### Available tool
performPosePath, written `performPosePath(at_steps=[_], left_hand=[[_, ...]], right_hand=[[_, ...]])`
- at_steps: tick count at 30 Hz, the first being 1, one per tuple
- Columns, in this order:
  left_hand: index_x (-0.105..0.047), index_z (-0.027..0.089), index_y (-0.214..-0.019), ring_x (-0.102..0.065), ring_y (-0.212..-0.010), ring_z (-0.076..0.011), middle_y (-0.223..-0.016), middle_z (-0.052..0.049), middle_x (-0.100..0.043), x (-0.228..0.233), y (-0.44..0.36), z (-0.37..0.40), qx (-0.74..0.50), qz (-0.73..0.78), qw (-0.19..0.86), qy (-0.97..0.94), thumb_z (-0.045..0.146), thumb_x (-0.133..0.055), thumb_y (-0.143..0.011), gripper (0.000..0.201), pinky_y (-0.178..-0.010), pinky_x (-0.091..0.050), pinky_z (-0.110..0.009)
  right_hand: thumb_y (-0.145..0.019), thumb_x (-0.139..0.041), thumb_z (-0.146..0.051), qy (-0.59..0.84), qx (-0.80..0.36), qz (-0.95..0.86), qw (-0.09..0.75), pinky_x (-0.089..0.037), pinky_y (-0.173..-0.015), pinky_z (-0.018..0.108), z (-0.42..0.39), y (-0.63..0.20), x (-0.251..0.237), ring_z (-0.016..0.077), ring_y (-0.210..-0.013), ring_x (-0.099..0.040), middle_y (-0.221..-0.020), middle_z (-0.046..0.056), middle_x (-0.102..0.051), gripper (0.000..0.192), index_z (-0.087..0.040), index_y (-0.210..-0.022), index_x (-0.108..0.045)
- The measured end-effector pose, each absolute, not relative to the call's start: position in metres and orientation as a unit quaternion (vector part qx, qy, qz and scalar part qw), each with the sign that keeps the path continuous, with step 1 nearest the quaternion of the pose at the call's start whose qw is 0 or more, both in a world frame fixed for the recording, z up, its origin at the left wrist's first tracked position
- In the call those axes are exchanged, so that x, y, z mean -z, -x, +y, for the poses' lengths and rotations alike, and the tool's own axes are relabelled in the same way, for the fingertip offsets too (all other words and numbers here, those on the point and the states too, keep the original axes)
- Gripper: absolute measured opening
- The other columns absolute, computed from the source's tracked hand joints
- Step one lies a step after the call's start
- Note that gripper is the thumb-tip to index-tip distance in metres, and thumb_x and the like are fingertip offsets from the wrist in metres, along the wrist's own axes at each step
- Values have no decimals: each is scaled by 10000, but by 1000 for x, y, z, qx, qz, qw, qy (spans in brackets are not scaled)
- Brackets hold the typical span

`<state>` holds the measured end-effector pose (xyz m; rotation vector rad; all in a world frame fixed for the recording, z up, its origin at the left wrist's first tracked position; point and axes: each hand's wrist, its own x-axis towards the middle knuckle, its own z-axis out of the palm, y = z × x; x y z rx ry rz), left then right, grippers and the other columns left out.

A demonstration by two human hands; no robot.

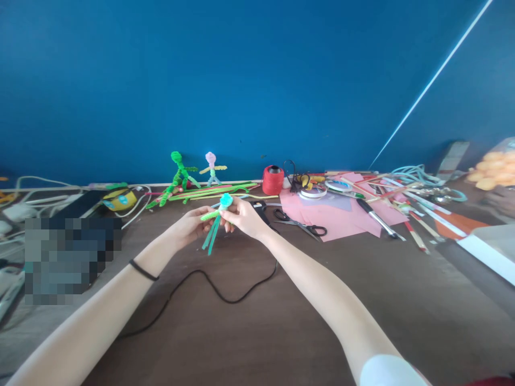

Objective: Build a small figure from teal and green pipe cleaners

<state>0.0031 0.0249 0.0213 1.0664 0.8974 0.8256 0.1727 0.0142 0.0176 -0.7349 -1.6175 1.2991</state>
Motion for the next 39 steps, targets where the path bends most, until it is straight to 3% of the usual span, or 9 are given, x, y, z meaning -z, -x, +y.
performPosePath(at_steps=[10, 19, 26, 33, 39], left_hand=[[-586, 124, -679, -455, -555, -60, -624, 25, -512, -21, -15, 14, -404, 417, 615, -533, 353, -727, -574, 289, -572, -389, -204], [-683, 158, -877, -483, -643, -126, -721, -17, -572, -21, -14, 15, -378, 482, 387, -689, 428, -563, -710, 339, -580, -392, -235], [-640, 159, -725, -460, -620, -110, -729, 3, -502, -26, -12, 15, -353, 479, 341, -728, 412, -514, -733, 282, -590, -364, -234], [-469, 169, -501, -407, -548, -115, -555, 14, -411, -34, -16, 9, -375, 493, 344, -706, 442, -462, -751, 370, -547, -316, -253], [-486, 170, -526, -407, -499, -112, -494, 26, -431, -34, -17, 9, -378, 529, 338, -681, 442, -506, -719, 334, -515, -295, -255]], right_hand=[[-725, -598, -403, 344, -494, -623, 500, -374, -374, 198, 18, -175, -16, 66, -392, -490, -556, -40, -553, 288, -173, -740, -425], [-711, -597, -404, 324, -525, -622, 483, -355, -369, 188, 16, -176, -20, 63, -388, -475, -541, -42, -552, 286, -169, -732, -435], [-714, -592, -398, 330, -521, -614, 492, -341, -371, 186, 17, -176, -19, 57, -386, -466, -548, -43, -540, 283, -166, -728, -430], [-739, -570, -387, 341, -482, -650, 479, -353, -385, 211, 13, -176, -23, 68, -399, -461, -554, -36, -533, 254, -184, -723, -417], [-776, -537, -361, 357, -443, -678, 465, -367, -400, 221, 13, -176, -22, 76, -416, -461, -569, -40, -526, 218, -197, -749, -396]])
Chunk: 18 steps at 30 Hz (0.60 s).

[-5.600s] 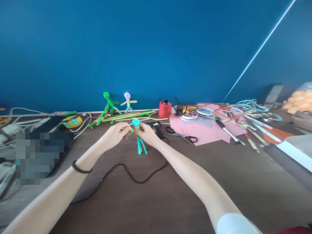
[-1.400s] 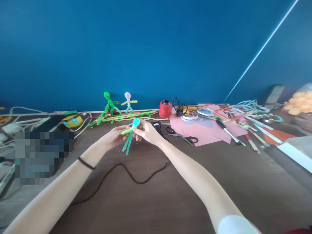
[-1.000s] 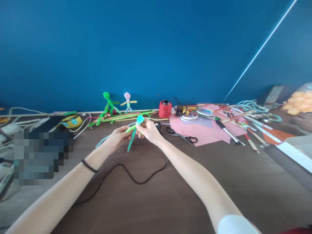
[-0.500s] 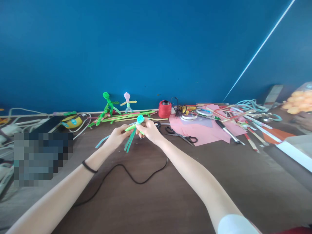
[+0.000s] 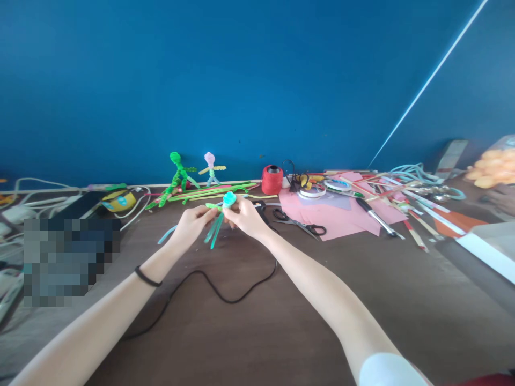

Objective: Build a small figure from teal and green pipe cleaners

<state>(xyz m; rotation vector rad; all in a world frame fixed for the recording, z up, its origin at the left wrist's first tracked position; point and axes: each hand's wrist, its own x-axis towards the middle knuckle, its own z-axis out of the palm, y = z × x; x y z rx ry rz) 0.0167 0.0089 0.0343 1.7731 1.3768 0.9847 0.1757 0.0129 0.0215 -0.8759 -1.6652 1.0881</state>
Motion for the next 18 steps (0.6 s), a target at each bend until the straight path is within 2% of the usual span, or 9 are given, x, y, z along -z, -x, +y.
performPosePath(at_steps=[5, 13, 18], left_hand=[[-531, 164, -553, -440, -528, -123, -517, 14, -480, -34, -18, 9, -374, 550, 294, -686, 418, -503, -721, 305, -519, -307, -250], [-575, 164, -579, -484, -554, -137, -580, -11, -566, -39, -19, 5, -327, 575, 224, -716, 381, -448, -755, 307, -546, -329, -255], [-549, 174, -557, -513, -598, -152, -663, -41, -583, -44, -19, 0, -256, 581, 89, -768, 308, -404, -790, 306, -542, -319, -263]], right_hand=[[-773, -542, -336, 357, -439, -677, 470, -372, -421, 223, 12, -175, -22, 74, -414, -449, -569, -36, -523, 187, -187, -792, -430], [-743, -582, -364, 343, -461, -662, 482, -359, -409, 218, 10, -172, -20, 91, -468, -449, -598, -21, -513, 251, -167, -887, -519], [-758, -560, -320, 351, -444, -678, 469, -342, -409, 204, 11, -172, -19, 68, -434, -405, -582, -33, -506, 214, -156, -894, -540]])
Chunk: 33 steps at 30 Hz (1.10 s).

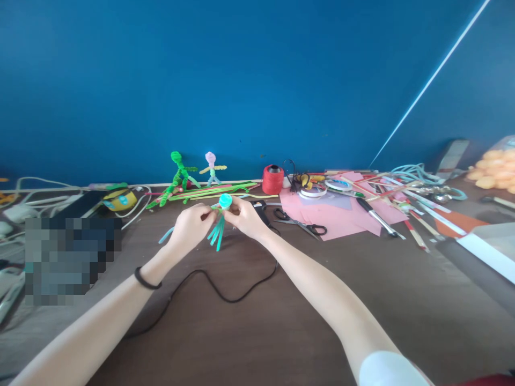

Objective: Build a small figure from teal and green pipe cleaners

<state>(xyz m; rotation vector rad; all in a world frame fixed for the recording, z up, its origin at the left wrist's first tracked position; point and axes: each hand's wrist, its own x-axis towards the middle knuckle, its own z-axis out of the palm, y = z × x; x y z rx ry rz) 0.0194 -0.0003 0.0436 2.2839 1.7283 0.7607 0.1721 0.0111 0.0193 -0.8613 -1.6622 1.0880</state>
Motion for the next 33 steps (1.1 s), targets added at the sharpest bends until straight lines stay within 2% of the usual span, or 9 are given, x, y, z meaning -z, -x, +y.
performPosePath(at_steps=[7, 13, 18, 21, 25, 33], left_hand=[[-596, 176, -726, -570, -783, -202, -767, -69, -588, -53, -24, -10, -149, 512, -57, -844, 217, -391, -811, 225, -646, -400, -289], [-578, 169, -726, -539, -779, -186, -791, -62, -544, -59, -13, -3, -158, 428, -46, -889, 204, -413, -802, 185, -685, -423, -295], [-565, 170, -717, -515, -734, -145, -868, -53, -532, -62, -5, 5, -228, 391, 25, -892, 239, -380, -834, 230, -671, -401, -270], [-484, 173, -620, -479, -658, -134, -702, -18, -519, -63, -5, 6, -258, 416, 83, -868, 235, -391, -820, 230, -619, -364, -256], [-371, 179, -534, -347, -508, -98, -513, 37, -387, -64, -7, 6, -296, 483, 159, -809, 280, -442, -788, 283, -512, -280, -241], [-420, 174, -579, -347, -483, -80, -503, 55, -385, -62, -5, 10, -365, 455, 367, -725, 346, -533, -739, 260, -486, -262, -228]], right_hand=[[-731, -520, -218, 376, -411, -682, 474, -345, -444, 191, 15, -170, -15, 57, -444, -402, -560, -50, -499, 101, -139, -794, -518], [-736, -499, -213, 387, -411, -688, 457, -340, -453, 194, 13, -170, -20, 61, -439, -412, -524, -58, -488, 74, -145, -764, -492], [-753, -489, -223, 363, -433, -693, 447, -343, -462, 199, 13, -171, -21, 69, -463, -432, -536, -56, -480, 92, -145, -801, -485], [-764, -489, -207, 346, -442, -693, 452, -351, -468, 203, 14, -169, -18, 75, -474, -446, -555, -53, -488, 119, -149, -867, -479], [-774, -500, -183, 332, -443, -697, 457, -353, -466, 205, 13, -168, -18, 80, -482, -460, -581, -48, -509, 159, -167, -922, -445], [-774, -512, -128, 298, -491, -683, 451, -343, -460, 198, 5, -165, -27, 79, -471, -454, -544, -64, -498, 234, -181, -972, -399]])
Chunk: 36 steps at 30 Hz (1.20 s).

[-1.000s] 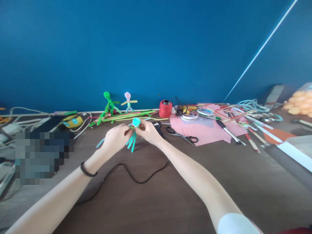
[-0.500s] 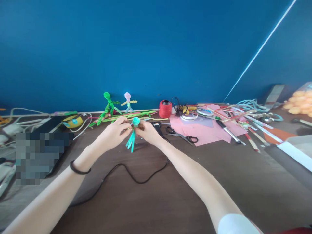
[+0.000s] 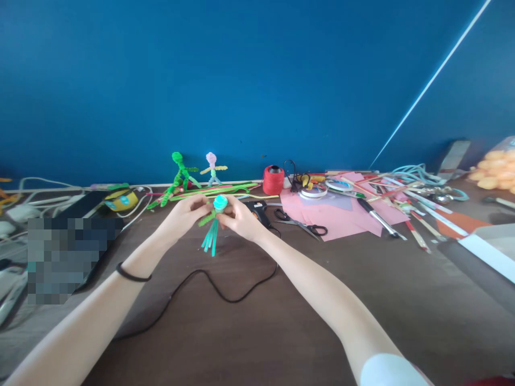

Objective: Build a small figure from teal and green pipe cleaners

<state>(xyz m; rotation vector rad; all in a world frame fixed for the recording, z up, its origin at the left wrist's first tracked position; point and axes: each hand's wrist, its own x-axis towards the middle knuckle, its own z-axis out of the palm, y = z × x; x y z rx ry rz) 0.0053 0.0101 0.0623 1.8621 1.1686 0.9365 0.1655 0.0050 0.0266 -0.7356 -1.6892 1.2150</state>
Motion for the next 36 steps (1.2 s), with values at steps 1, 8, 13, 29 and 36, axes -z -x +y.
performPosePath(at_steps=[1, 8, 13, 29, 36], left_hand=[[-430, 173, -584, -341, -466, -75, -488, 57, -384, -62, -5, 11, -368, 452, 397, -709, 354, -542, -734, 260, -476, -254, -227], [-493, 150, -565, -356, -418, -64, -437, 41, -421, -55, -2, 15, -336, 480, 550, -595, 323, -616, -654, 230, -439, -235, -208], [-496, 148, -597, -403, -436, -73, -489, 31, -471, -52, -5, 14, -324, 457, 644, -521, 272, -639, -612, 190, -475, -336, -223], [-632, 169, -901, -578, -854, -203, -1002, -84, -625, -59, 1, 16, -295, 461, 253, -798, 338, -596, -683, 278, -745, -450, -313], [-628, 151, -832, -575, -747, -188, -817, -36, -656, -56, 4, 18, -261, 460, 316, -788, 388, -514, -740, 278, -692, -422, -296]], right_hand=[[-778, -513, -131, 291, -497, -680, 453, -342, -460, 196, 4, -165, -27, 77, -471, -454, -542, -65, -496, 227, -184, -964, -394], [-788, -524, -148, 247, -510, -681, 464, -341, -475, 192, 3, -164, -25, 67, -510, -474, -597, -61, -482, 223, -190, -947, -374], [-792, -528, -172, 256, -502, -683, 465, -339, -477, 197, 3, -165, -24, 69, -503, -471, -588, -62, -490, 223, -193, -947, -369], [-767, -568, -283, 320, -474, -646, 505, -325, -425, 214, 10, -166, -21, 85, -464, -460, -563, -61, -491, 281, -211, -940, -359], [-786, -542, -245, 314, -460, -665, 499, -328, -432, 205, 9, -169, -25, 84, -475, -465, -548, -58, -489, 218, -205, -910, -368]])
